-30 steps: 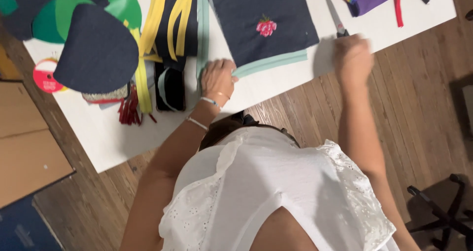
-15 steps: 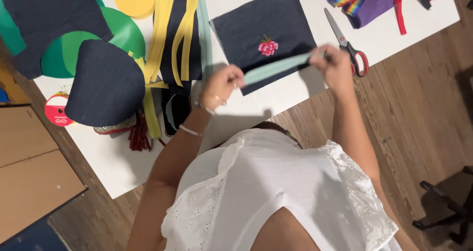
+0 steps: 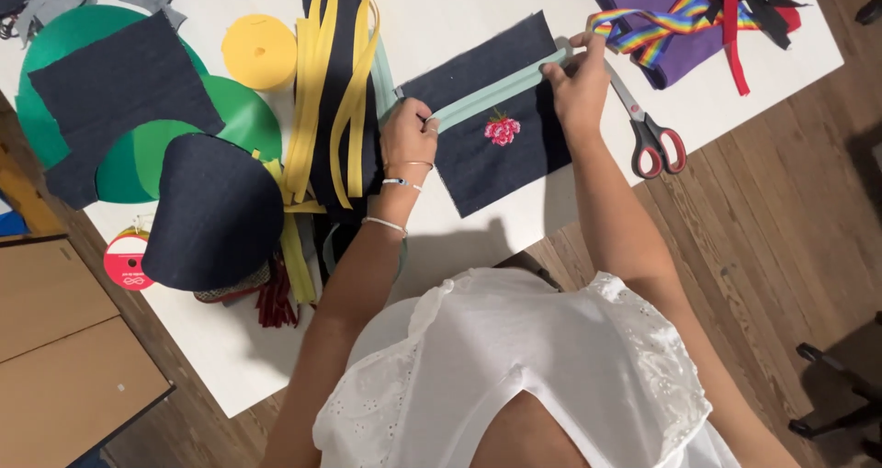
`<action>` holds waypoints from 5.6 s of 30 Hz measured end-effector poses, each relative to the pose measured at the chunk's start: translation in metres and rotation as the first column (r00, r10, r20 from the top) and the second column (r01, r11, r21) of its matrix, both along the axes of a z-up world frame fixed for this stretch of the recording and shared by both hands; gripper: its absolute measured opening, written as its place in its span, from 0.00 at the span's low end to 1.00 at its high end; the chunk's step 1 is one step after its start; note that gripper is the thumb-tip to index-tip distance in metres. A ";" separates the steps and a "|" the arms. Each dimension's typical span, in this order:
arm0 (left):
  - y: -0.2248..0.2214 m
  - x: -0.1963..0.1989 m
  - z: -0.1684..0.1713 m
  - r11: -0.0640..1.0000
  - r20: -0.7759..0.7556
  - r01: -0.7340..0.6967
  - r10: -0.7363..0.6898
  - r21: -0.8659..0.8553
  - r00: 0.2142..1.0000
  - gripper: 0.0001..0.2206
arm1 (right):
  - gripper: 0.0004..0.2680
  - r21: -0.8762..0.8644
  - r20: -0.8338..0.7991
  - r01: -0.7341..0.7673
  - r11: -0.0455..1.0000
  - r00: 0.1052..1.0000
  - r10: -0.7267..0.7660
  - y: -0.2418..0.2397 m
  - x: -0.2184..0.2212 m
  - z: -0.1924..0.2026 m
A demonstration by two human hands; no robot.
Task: A person is preparing fabric components by aligning a zipper and ribbons onto an embroidered denim piece and cutting materials to size.
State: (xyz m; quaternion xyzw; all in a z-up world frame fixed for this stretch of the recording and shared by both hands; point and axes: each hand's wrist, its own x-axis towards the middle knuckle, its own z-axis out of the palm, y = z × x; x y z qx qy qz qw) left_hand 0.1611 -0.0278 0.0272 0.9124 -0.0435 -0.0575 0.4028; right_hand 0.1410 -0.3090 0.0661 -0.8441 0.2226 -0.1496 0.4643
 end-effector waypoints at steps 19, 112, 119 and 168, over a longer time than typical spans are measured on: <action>-0.025 -0.085 0.043 0.949 -0.006 0.305 -0.305 0.080 0.952 0.18 | 0.14 -0.516 0.136 -0.256 0.818 0.918 0.373 -0.026 -0.023 -0.002; 0.343 -0.077 0.010 0.789 0.483 -0.566 0.410 0.238 0.774 0.11 | 0.20 -0.605 -0.018 -0.396 0.690 0.874 0.486 0.068 -0.244 -0.024; 0.367 -0.067 -0.042 0.791 0.605 -0.601 0.425 0.113 0.674 0.13 | 0.25 -0.510 -0.024 -0.415 0.754 0.883 0.470 0.068 -0.241 -0.030; 0.334 -0.088 0.033 0.888 0.537 -0.460 0.383 0.010 0.751 0.14 | 0.16 -0.562 0.089 -0.334 0.757 0.885 0.457 0.075 -0.243 -0.028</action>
